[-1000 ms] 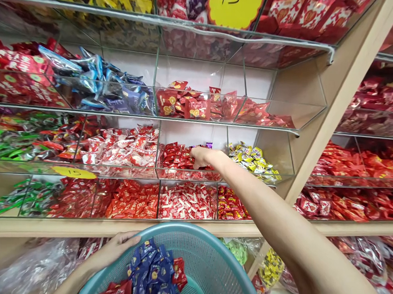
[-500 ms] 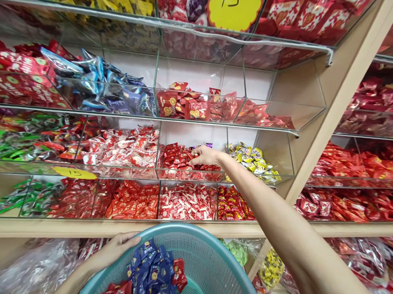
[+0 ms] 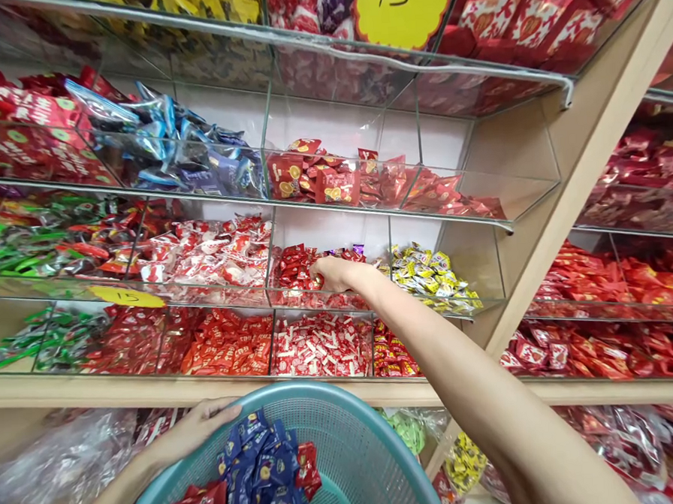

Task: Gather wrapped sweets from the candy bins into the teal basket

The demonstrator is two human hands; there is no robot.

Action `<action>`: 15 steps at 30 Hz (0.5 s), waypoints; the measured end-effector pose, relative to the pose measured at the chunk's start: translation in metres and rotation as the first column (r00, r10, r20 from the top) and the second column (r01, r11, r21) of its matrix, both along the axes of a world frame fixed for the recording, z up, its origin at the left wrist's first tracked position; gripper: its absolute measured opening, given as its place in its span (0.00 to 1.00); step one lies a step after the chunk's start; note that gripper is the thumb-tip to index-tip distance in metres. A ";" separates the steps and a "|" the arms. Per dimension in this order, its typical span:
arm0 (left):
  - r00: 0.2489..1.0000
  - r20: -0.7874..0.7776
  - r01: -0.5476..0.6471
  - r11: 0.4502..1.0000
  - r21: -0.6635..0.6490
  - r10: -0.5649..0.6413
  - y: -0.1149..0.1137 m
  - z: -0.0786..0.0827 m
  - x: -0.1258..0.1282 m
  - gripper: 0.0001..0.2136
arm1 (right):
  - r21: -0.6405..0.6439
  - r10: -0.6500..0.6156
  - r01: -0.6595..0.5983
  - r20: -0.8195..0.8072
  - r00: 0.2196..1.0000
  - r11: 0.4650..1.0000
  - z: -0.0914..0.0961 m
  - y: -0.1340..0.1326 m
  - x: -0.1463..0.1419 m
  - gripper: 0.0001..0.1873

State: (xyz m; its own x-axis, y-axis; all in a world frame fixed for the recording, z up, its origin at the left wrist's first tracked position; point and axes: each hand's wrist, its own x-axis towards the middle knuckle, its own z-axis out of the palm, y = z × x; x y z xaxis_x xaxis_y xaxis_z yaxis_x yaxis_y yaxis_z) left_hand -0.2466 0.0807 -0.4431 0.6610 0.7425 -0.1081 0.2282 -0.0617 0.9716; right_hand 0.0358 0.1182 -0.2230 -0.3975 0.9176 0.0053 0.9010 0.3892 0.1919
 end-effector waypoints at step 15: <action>1.000 -0.015 0.001 1.000 0.011 -0.001 0.001 -0.002 0.000 0.19 | 0.006 -0.016 0.017 -0.148 0.989 1.000 0.000 0.003 0.008 0.12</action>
State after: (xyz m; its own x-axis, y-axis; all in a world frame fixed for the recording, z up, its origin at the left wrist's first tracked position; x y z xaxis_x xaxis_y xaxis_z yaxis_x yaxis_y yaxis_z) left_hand -0.2470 0.0815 -0.4447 0.6601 0.7431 -0.1101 0.2430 -0.0725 0.9673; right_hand 0.0436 0.1208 -0.2233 -0.3769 0.9237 0.0691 0.9258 0.3734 0.0587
